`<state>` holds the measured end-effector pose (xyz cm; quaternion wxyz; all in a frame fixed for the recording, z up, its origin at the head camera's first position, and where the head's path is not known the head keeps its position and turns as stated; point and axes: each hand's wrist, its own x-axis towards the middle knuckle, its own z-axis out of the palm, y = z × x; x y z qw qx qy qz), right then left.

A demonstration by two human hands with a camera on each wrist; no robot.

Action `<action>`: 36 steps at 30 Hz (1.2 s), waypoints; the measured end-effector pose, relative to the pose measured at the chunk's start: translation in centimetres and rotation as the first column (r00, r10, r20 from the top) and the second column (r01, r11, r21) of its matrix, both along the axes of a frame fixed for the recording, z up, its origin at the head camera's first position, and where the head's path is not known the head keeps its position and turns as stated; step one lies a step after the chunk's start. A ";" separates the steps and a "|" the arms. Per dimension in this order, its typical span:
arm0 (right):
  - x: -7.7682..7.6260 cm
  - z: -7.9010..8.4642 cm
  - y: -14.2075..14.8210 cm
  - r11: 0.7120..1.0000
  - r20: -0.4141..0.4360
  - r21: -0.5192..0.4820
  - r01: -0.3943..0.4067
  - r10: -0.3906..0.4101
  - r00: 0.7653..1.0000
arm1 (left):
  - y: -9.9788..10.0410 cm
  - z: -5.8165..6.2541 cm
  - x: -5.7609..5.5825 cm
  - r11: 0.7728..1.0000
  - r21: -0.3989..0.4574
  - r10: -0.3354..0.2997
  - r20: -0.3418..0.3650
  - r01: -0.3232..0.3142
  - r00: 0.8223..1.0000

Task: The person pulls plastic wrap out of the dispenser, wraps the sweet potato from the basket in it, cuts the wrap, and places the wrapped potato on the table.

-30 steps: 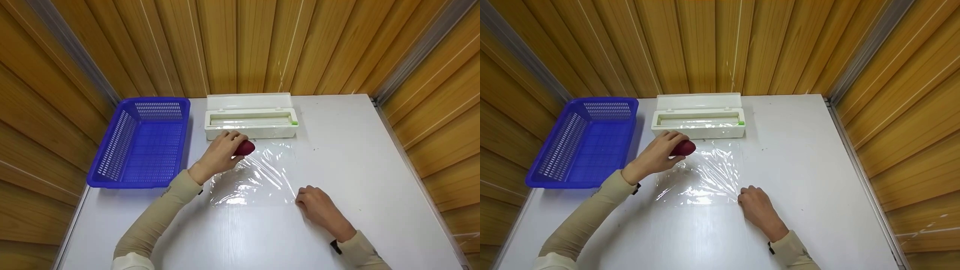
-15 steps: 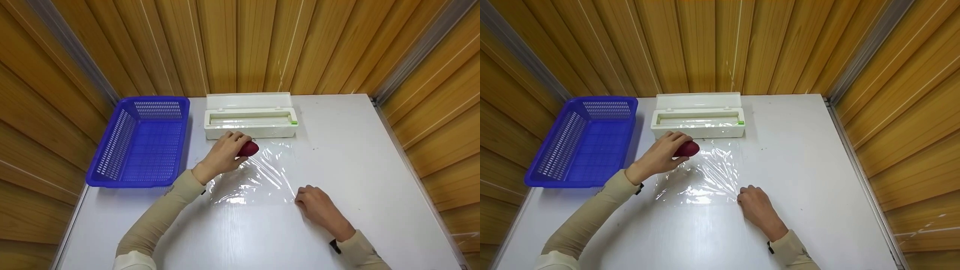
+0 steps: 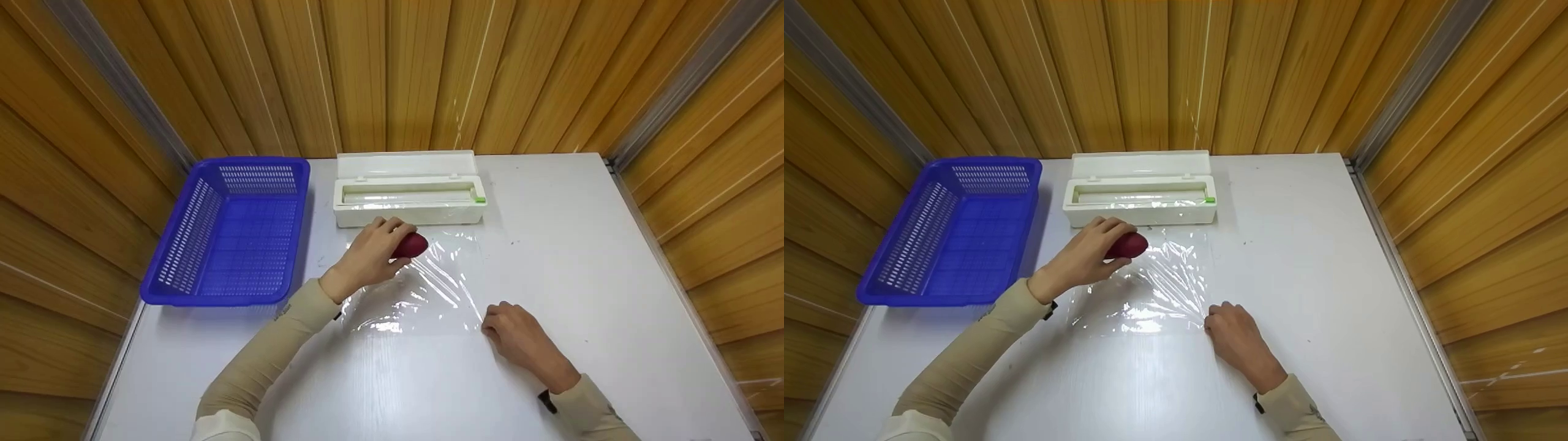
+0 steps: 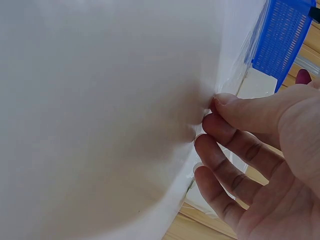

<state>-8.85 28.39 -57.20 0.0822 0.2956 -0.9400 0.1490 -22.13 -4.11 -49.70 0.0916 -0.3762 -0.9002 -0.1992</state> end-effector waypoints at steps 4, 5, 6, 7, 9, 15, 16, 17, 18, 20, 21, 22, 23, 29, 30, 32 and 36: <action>0.0 -0.1 0.0 1.000 0.011 0.003 0.010 -0.010 1.000 | 0.2 -0.5 0.1 1.000 0.001 -0.003 0.003 0.003 1.000; 0.0 -0.1 0.0 1.000 0.012 0.001 0.013 -0.013 1.000 | 0.3 -0.7 0.2 1.000 0.002 -0.004 0.003 0.004 1.000; 0.0 -0.1 0.0 1.000 0.013 0.000 0.015 -0.015 1.000 | 0.3 -0.8 0.2 1.000 0.002 -0.005 0.005 0.005 1.000; 0.0 -0.1 0.0 1.000 0.013 -0.002 0.015 -0.015 1.000 | 0.4 -0.9 0.2 1.000 0.000 -0.005 0.006 0.005 1.000; 0.0 -0.1 0.0 1.000 0.015 -0.008 0.017 -0.016 1.000 | 0.5 -1.1 0.3 1.000 -0.003 -0.004 0.013 0.004 1.000; -0.1 -0.1 0.0 1.000 0.019 -0.011 0.012 -0.012 1.000 | 0.8 -1.6 0.4 1.000 -0.015 0.001 0.036 0.000 0.999; -0.1 0.0 0.0 1.000 0.021 -0.010 0.012 -0.012 1.000 | 0.9 -1.7 0.4 1.000 -0.013 -0.002 0.038 0.002 0.999; -0.1 0.0 0.0 1.000 0.021 -0.010 0.013 -0.012 1.000 | 0.9 -1.8 0.5 1.000 -0.013 -0.003 0.039 0.004 0.999; -0.1 -0.1 0.0 1.000 0.021 -0.008 0.012 -0.012 1.000 | 1.0 -1.9 0.5 1.000 -0.013 -0.006 0.038 0.006 0.999; -0.2 0.0 0.0 1.000 0.022 -0.007 0.013 -0.012 1.000 | 1.1 -2.1 0.5 1.000 -0.011 -0.009 0.038 0.010 0.999; -0.2 -0.1 0.1 1.000 0.019 -0.006 0.011 -0.011 1.000 | 1.1 -2.2 0.5 1.000 -0.011 -0.010 0.037 0.011 0.999; -0.2 -0.1 0.1 1.000 0.016 -0.004 0.009 -0.009 1.000 | 1.2 -2.3 0.5 1.000 -0.011 -0.009 0.039 0.010 0.999; -0.2 0.0 0.1 1.000 0.013 -0.002 0.006 -0.006 1.000 | 1.2 -2.5 0.6 1.000 -0.011 -0.007 0.039 0.008 0.999; -0.1 0.0 0.1 1.000 0.010 0.005 -0.007 0.007 1.000 | 1.5 -3.2 0.8 1.000 0.000 0.005 0.071 -0.005 0.997; -0.1 0.0 0.1 1.000 0.012 0.006 -0.007 0.007 1.000 | 1.5 -3.3 0.8 1.000 0.004 0.005 0.079 -0.006 0.997; -0.2 0.0 0.1 1.000 0.018 0.009 -0.010 0.010 1.000 | 1.7 -3.5 0.8 1.000 0.007 0.006 0.094 -0.007 0.996; -0.2 0.0 0.2 1.000 0.029 0.008 -0.011 0.011 1.000 | 1.9 -3.9 0.8 1.000 0.006 0.003 0.098 -0.004 0.995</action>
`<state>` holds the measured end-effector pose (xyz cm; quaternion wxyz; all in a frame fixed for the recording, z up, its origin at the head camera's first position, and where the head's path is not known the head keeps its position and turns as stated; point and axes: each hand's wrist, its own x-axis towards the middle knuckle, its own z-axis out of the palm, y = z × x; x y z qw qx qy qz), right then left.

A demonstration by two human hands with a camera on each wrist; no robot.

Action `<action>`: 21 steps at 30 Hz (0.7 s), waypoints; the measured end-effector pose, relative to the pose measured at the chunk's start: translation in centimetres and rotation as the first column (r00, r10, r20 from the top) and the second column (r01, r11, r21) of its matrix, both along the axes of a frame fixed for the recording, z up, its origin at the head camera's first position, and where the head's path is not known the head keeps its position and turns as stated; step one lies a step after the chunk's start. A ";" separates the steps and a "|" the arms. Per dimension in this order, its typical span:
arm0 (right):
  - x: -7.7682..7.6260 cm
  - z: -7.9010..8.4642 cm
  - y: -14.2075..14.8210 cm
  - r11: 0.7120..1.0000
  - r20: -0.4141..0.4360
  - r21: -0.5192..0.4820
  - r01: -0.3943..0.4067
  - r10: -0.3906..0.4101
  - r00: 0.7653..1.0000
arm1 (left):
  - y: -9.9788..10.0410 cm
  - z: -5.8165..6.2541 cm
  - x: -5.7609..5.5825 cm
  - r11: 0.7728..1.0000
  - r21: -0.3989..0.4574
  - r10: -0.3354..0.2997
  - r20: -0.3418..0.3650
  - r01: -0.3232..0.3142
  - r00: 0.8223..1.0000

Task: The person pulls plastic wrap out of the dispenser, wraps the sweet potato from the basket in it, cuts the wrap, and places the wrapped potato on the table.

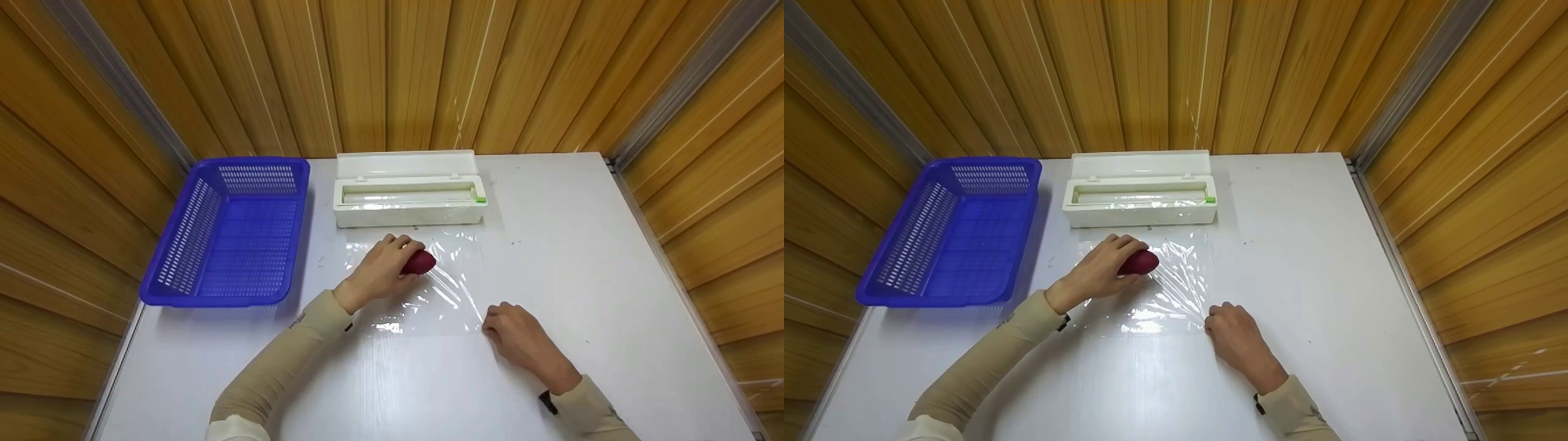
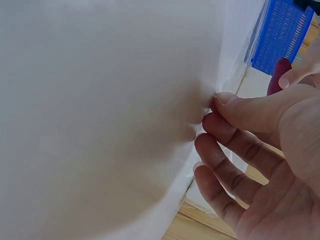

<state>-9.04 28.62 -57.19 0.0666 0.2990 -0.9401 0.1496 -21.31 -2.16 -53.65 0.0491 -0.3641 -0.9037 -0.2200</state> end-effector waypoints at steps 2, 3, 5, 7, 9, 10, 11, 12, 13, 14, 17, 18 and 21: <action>0.0 0.0 0.0 1.000 0.002 -0.002 0.002 -0.002 1.000 | 0.1 -0.2 0.0 1.000 -0.003 -0.002 -0.005 0.002 1.000; 0.0 0.0 0.0 1.000 0.001 -0.006 0.005 -0.005 1.000 | 0.2 -0.3 0.0 1.000 -0.003 -0.003 -0.009 0.003 1.000; 0.0 -0.1 0.0 1.000 -0.005 -0.006 0.011 -0.011 1.000 | 0.2 -0.4 0.0 1.000 -0.001 -0.005 -0.009 0.005 1.000; 0.0 -0.1 -0.1 1.000 -0.003 -0.001 0.019 -0.019 1.000 | 0.3 -0.6 0.0 1.000 0.001 -0.006 -0.002 0.006 1.000; 0.0 -0.2 -0.1 1.000 0.000 0.004 0.028 -0.028 1.000 | 0.4 -0.7 -0.1 1.000 -0.001 -0.006 0.002 0.006 1.000; 0.0 -0.2 -0.1 0.999 0.000 0.007 0.031 -0.031 1.000 | 0.4 -0.8 -0.1 1.000 -0.002 -0.006 0.006 0.006 1.000; 0.0 -0.2 -0.1 0.999 0.001 0.010 0.033 -0.033 0.999 | 0.5 -0.9 -0.1 1.000 -0.003 -0.006 0.008 0.006 1.000; 0.0 -0.2 -0.1 0.999 0.001 0.009 0.036 -0.036 0.999 | 0.5 -1.0 -0.1 1.000 -0.005 -0.006 0.011 0.006 1.000; 0.0 -0.2 -0.1 0.999 -0.002 0.009 0.035 -0.035 0.999 | 0.6 -1.0 -0.2 1.000 -0.004 -0.006 0.016 0.006 1.000; 0.0 -0.2 -0.1 0.999 -0.004 0.008 0.034 -0.034 0.999 | 0.6 -1.1 -0.2 1.000 -0.008 -0.006 0.015 0.006 1.000; 0.1 -0.3 -0.1 1.000 -0.024 0.013 0.023 -0.023 0.999 | 0.7 -1.3 -0.2 1.000 -0.016 -0.004 0.027 0.005 1.000; 0.1 -0.3 -0.1 1.000 -0.032 0.011 0.021 -0.021 0.999 | 0.8 -1.3 -0.2 1.000 -0.018 -0.003 0.034 0.004 0.999; 0.1 -0.3 0.0 1.000 -0.047 0.017 0.019 -0.019 0.999 | 1.0 -1.5 -0.2 1.000 -0.026 -0.003 0.045 0.004 0.999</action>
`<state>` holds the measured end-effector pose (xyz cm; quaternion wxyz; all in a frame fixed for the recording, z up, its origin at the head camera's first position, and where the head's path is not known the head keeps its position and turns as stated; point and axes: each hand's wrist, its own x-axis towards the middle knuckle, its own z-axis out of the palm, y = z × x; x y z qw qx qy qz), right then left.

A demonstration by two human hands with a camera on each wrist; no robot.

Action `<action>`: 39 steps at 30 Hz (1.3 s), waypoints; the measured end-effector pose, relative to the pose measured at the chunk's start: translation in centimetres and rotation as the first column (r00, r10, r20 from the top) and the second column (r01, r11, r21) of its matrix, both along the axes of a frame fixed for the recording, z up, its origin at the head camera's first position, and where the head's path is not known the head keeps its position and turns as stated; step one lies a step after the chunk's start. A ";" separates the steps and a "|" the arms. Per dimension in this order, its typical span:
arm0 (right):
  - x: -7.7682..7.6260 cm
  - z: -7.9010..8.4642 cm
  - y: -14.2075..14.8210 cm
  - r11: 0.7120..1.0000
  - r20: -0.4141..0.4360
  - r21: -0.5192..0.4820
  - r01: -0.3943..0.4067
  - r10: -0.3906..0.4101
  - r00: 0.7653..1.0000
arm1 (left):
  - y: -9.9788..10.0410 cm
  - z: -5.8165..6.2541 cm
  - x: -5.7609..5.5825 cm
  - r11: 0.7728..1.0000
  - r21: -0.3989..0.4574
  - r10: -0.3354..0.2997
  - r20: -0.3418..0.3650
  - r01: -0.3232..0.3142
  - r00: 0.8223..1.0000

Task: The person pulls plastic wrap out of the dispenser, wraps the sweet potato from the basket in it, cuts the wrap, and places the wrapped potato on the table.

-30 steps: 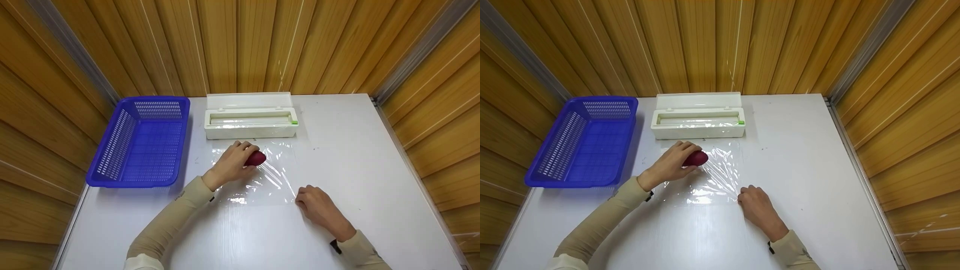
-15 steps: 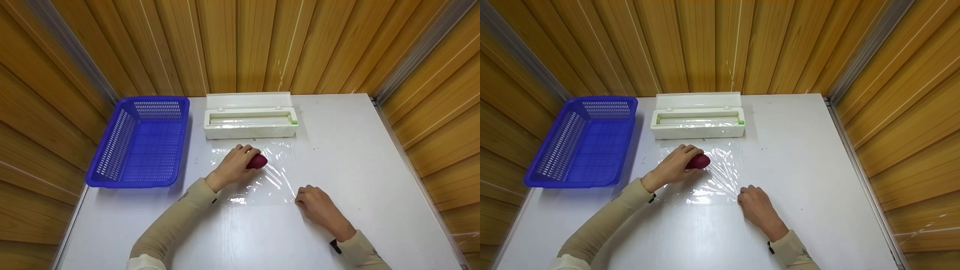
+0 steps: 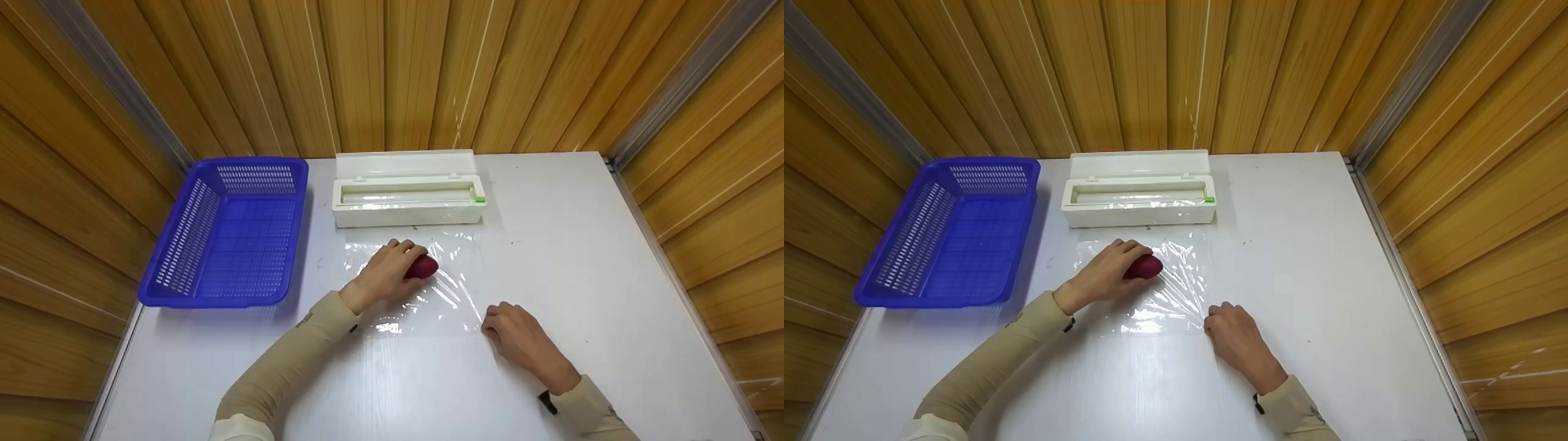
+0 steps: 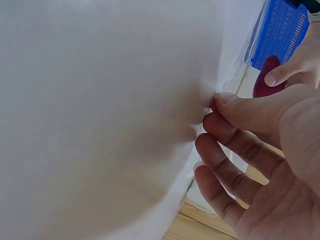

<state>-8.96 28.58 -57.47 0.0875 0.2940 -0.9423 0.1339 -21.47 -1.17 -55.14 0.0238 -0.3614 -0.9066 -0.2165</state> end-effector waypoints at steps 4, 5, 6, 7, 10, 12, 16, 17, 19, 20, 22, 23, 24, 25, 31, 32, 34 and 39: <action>0.0 0.0 -0.1 1.000 -0.005 -0.007 0.009 -0.009 1.000 | 0.1 -0.2 0.0 1.000 -0.012 0.001 0.007 -0.001 1.000; 0.0 0.0 -0.1 1.000 -0.006 -0.009 0.010 -0.010 1.000 | 0.2 -0.3 0.0 1.000 -0.015 0.001 0.008 -0.001 1.000; 0.0 0.0 -0.2 1.000 -0.007 -0.011 0.010 -0.010 1.000 | 0.2 -0.3 0.0 1.000 -0.018 0.003 0.008 -0.003 1.000; -0.1 0.0 -0.2 1.000 -0.009 -0.010 0.008 -0.008 1.000 | 0.2 -0.4 -0.1 1.000 -0.022 0.006 0.010 -0.005 1.000; -0.1 0.0 -0.3 1.000 -0.006 -0.011 0.001 -0.001 1.000 | 0.2 -0.6 -0.1 1.000 -0.029 0.011 0.018 -0.011 1.000; -0.1 0.0 -0.3 1.000 0.005 -0.009 -0.002 0.002 1.000 | 0.2 -0.7 -0.1 0.999 -0.034 0.014 0.025 -0.013 1.000; -0.1 0.2 -0.2 1.000 0.018 -0.011 -0.004 0.004 1.000 | 0.0 -0.9 0.0 0.999 -0.052 0.002 0.030 -0.001 1.000; -0.1 0.1 -0.2 1.000 0.018 -0.013 -0.003 0.004 1.000 | 0.0 -0.9 0.1 0.998 -0.055 -0.003 0.026 0.004 1.000; -0.2 0.2 -0.2 1.000 0.015 -0.017 -0.004 0.004 1.000 | -0.1 -1.0 0.2 0.998 -0.060 -0.010 0.016 0.011 1.000; -0.2 0.1 -0.2 1.000 0.013 -0.019 -0.006 0.006 1.000 | -0.1 -1.0 0.2 0.998 -0.060 -0.013 0.013 0.014 1.000; -0.1 0.1 -0.1 1.000 0.009 -0.024 -0.007 0.007 1.000 | -0.1 -1.0 0.3 0.998 -0.062 -0.017 0.014 0.018 1.000; -0.1 0.1 -0.1 1.000 0.004 -0.025 -0.007 0.008 1.000 | 0.0 -1.0 0.3 0.998 -0.060 -0.019 0.014 0.020 1.000; -0.1 0.1 -0.1 1.000 0.001 -0.026 -0.010 0.010 1.000 | 0.0 -1.1 0.3 0.998 -0.065 -0.019 0.015 0.020 1.000; -0.1 0.0 0.0 1.000 -0.006 -0.028 -0.012 0.012 1.000 | 0.0 -1.1 0.3 0.997 -0.070 -0.020 0.017 0.021 1.000; -0.2 -0.2 0.0 0.999 -0.042 -0.033 -0.017 0.015 0.999 | 0.2 -1.3 0.4 0.994 -0.104 -0.013 0.043 0.018 0.999; -0.1 -0.2 0.0 0.999 -0.038 -0.033 -0.015 0.013 0.999 | 0.3 -1.3 0.4 0.994 -0.106 -0.013 0.047 0.017 0.999; -0.1 -0.2 0.0 0.999 -0.029 -0.033 -0.011 0.010 1.000 | 0.3 -1.4 0.5 0.994 -0.109 -0.010 0.056 0.016 0.998; -0.1 -0.2 -0.1 1.000 -0.005 -0.030 -0.005 0.005 1.000 | 0.2 -1.6 0.4 0.994 -0.108 -0.009 0.049 0.015 0.999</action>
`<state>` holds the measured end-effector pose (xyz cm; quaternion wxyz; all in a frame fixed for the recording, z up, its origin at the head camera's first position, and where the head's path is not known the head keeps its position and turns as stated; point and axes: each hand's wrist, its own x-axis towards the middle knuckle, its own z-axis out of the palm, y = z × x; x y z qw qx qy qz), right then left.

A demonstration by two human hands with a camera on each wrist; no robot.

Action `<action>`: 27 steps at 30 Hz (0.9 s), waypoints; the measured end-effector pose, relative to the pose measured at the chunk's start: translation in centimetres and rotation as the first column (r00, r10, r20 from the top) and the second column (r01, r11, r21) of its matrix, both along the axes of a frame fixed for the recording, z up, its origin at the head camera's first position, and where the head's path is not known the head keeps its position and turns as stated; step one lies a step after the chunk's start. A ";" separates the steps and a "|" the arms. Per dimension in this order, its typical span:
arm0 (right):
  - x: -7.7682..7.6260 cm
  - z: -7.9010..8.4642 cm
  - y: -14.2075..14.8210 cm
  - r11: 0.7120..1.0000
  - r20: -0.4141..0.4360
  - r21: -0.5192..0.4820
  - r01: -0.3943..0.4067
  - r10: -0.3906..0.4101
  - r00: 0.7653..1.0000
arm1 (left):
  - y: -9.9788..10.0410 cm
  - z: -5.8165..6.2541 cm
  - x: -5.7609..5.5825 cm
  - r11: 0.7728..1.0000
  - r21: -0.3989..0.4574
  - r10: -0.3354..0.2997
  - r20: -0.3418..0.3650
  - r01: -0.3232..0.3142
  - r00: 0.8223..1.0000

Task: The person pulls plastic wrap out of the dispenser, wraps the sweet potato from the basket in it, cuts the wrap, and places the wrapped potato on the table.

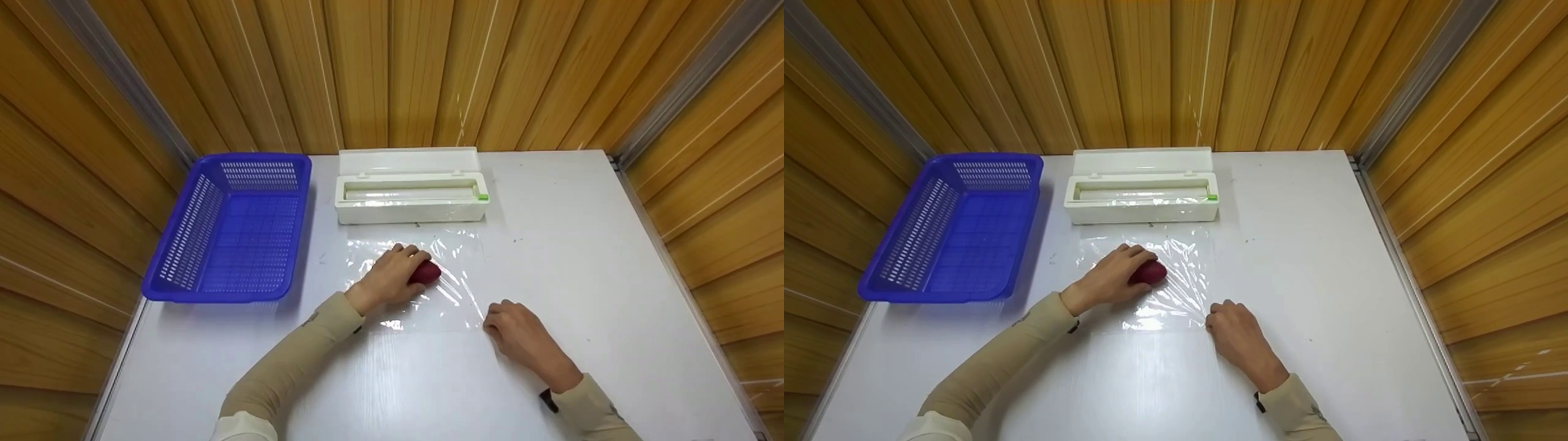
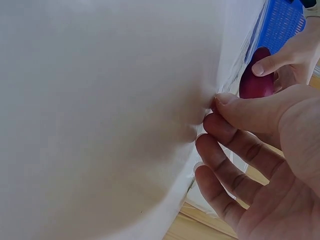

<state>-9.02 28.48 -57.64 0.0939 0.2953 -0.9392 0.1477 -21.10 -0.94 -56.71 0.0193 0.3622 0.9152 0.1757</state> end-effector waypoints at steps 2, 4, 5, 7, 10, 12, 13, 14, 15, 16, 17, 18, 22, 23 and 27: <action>0.0 0.0 0.0 1.000 0.009 0.003 0.003 -0.003 1.000 | 0.1 -0.1 -0.1 1.000 0.007 -0.004 -0.008 0.004 1.000; 0.0 0.0 0.1 1.000 0.017 0.006 0.002 -0.002 1.000 | 0.1 -0.2 -0.2 1.000 0.013 -0.005 -0.012 0.005 1.000; 0.0 0.0 0.1 1.000 0.020 0.007 0.003 -0.003 1.000 | 0.1 -0.2 -0.3 1.000 0.016 -0.005 -0.011 0.005 1.000; 0.0 0.0 0.1 1.000 0.018 0.009 0.004 -0.004 1.000 | 0.2 -0.3 -0.4 1.000 0.019 -0.002 -0.006 0.002 1.000; 0.0 0.0 0.1 1.000 0.005 0.004 0.000 0.000 1.000 | 0.2 -0.3 -0.4 1.000 0.018 0.007 0.002 -0.007 1.000; 0.0 0.1 0.1 1.000 0.001 -0.004 -0.001 0.001 1.000 | 0.2 -0.3 -0.5 1.000 0.014 0.012 0.002 -0.012 1.000; 0.0 0.0 0.1 1.000 0.000 -0.006 -0.001 0.001 1.000 | 0.2 -0.3 -0.5 1.000 0.014 0.016 0.002 -0.016 1.000; 0.0 0.1 0.0 1.000 -0.001 -0.008 -0.001 0.001 1.000 | 0.2 -0.3 -0.6 1.000 0.015 0.019 0.001 -0.019 1.000; 0.0 0.1 0.0 1.000 0.000 -0.010 -0.001 0.001 1.000 | 0.2 -0.3 -0.6 1.000 0.017 0.020 -0.006 -0.020 1.000; 0.1 0.1 0.0 1.000 0.001 -0.009 -0.002 0.002 1.000 | 0.2 -0.3 -0.7 1.000 0.016 0.020 -0.013 -0.020 1.000; 0.1 0.1 0.0 1.000 0.000 -0.010 -0.004 0.004 1.000 | 0.2 -0.3 -0.7 1.000 0.017 0.020 -0.017 -0.020 1.000; 0.1 0.1 0.0 1.000 -0.002 -0.009 -0.006 0.006 1.000 | 0.1 -0.3 -0.7 1.000 0.017 0.020 -0.020 -0.019 1.000; 0.0 -0.1 0.1 1.000 -0.016 -0.006 -0.013 0.013 1.000 | 0.1 -0.3 -0.7 1.000 0.013 0.013 -0.032 -0.013 0.999; 0.0 -0.1 0.1 1.000 -0.019 -0.008 -0.013 0.012 1.000 | 0.0 -0.3 -0.7 1.000 0.014 0.014 -0.029 -0.013 0.999; -0.1 -0.2 0.1 1.000 -0.023 -0.007 -0.006 0.006 1.000 | 0.0 -0.2 -0.6 1.000 0.019 0.017 -0.023 -0.017 1.000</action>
